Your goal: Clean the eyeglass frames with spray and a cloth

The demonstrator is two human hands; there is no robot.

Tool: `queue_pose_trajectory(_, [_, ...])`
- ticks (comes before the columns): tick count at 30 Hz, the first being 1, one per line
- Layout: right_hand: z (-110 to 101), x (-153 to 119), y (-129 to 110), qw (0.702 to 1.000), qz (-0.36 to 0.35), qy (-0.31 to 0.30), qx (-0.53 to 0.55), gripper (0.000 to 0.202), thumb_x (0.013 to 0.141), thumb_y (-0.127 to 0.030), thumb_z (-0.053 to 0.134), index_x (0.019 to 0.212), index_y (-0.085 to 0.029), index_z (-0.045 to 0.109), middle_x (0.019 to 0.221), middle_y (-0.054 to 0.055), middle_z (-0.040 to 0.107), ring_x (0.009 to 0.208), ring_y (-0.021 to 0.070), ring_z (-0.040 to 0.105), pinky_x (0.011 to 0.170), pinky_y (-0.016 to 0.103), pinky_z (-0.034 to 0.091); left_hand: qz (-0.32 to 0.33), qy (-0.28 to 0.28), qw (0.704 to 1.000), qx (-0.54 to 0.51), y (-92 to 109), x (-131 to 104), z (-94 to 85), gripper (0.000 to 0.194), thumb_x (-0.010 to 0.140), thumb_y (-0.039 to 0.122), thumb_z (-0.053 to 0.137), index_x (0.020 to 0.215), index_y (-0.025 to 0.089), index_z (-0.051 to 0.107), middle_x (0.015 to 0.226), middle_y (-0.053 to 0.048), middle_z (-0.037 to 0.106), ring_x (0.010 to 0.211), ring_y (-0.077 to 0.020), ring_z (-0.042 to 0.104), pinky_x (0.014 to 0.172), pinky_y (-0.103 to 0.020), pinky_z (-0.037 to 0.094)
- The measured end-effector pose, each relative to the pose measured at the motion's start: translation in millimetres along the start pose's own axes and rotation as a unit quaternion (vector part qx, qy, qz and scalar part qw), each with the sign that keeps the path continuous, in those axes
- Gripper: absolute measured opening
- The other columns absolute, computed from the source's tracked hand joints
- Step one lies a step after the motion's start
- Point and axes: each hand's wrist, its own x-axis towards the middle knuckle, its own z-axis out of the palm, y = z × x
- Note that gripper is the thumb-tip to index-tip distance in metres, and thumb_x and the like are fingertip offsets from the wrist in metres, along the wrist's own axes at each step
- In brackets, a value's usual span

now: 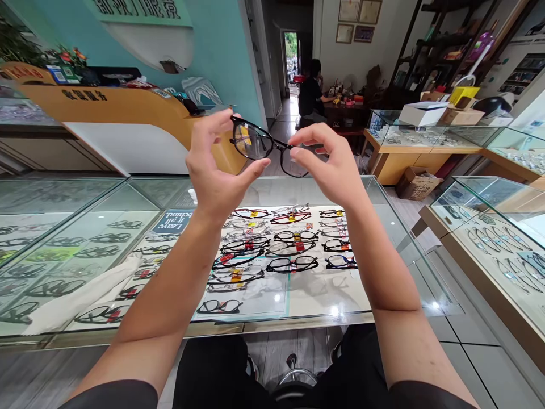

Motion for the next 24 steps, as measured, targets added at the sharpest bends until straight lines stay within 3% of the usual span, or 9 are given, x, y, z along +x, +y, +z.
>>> queue_pose_trajectory(6, [-6, -3, -14, 0.998, 0.001, -0.065, -0.011, 0.009, 0.096, -0.026, 0.072, 0.088, -0.025, 0.076, 0.107, 0.004, 0.077, 0.109, 0.0232, 0.07, 0.102, 0.046, 0.054, 0.016, -0.069, 0.997, 0.001, 17, 1, -5.8, 0.089, 0.069, 0.075, 0.092, 0.143, 0.038, 0.061, 0.149, -0.007, 0.069, 0.142, -0.0395, 0.063, 0.126, -0.06, 0.048])
queue_pose_trajectory(12, [-13, -5, -18, 0.985, 0.043, -0.143, 0.091, 0.016, 0.096, -0.029, 0.069, 0.084, -0.023, 0.078, 0.109, 0.005, 0.077, 0.104, 0.0225, 0.069, 0.097, 0.043, 0.055, -0.001, -0.093, 0.993, -0.067, 25, -1, -8.1, 0.091, 0.068, 0.074, 0.094, 0.144, 0.036, 0.061, 0.142, -0.008, 0.07, 0.137, -0.0382, 0.067, 0.12, -0.056, 0.054])
queue_pose_trajectory(20, [0, -6, -24, 0.976, 0.105, -0.134, 0.137, 0.017, 0.093, -0.029, 0.066, 0.078, -0.022, 0.072, 0.125, 0.006, 0.078, 0.122, 0.026, 0.067, 0.113, 0.046, 0.048, -0.038, -0.121, 0.976, -0.177, 24, -2, -6.2, 0.082, 0.076, 0.062, 0.094, 0.146, 0.037, 0.059, 0.13, -0.008, 0.073, 0.126, -0.0292, 0.073, 0.107, -0.046, 0.064])
queue_pose_trajectory(22, [4, -10, -24, 0.973, 0.117, -0.132, 0.151, 0.018, 0.093, -0.031, 0.064, 0.078, -0.022, 0.069, 0.118, 0.005, 0.078, 0.121, 0.0256, 0.066, 0.111, 0.044, 0.048, -0.047, -0.13, 0.969, -0.207, 23, -1, -5.4, 0.082, 0.076, 0.058, 0.096, 0.146, 0.035, 0.059, 0.128, -0.008, 0.073, 0.122, -0.0274, 0.073, 0.105, -0.044, 0.064])
queue_pose_trajectory(24, [5, -18, -23, 0.969, 0.132, -0.132, 0.162, 0.018, 0.094, -0.034, 0.063, 0.08, -0.023, 0.067, 0.102, 0.003, 0.075, 0.106, 0.0227, 0.065, 0.1, 0.038, 0.05, -0.059, -0.144, 0.96, -0.235, 23, -2, -1.9, 0.082, 0.074, 0.056, 0.097, 0.144, 0.034, 0.06, 0.126, -0.009, 0.072, 0.116, -0.0256, 0.074, 0.105, -0.043, 0.064])
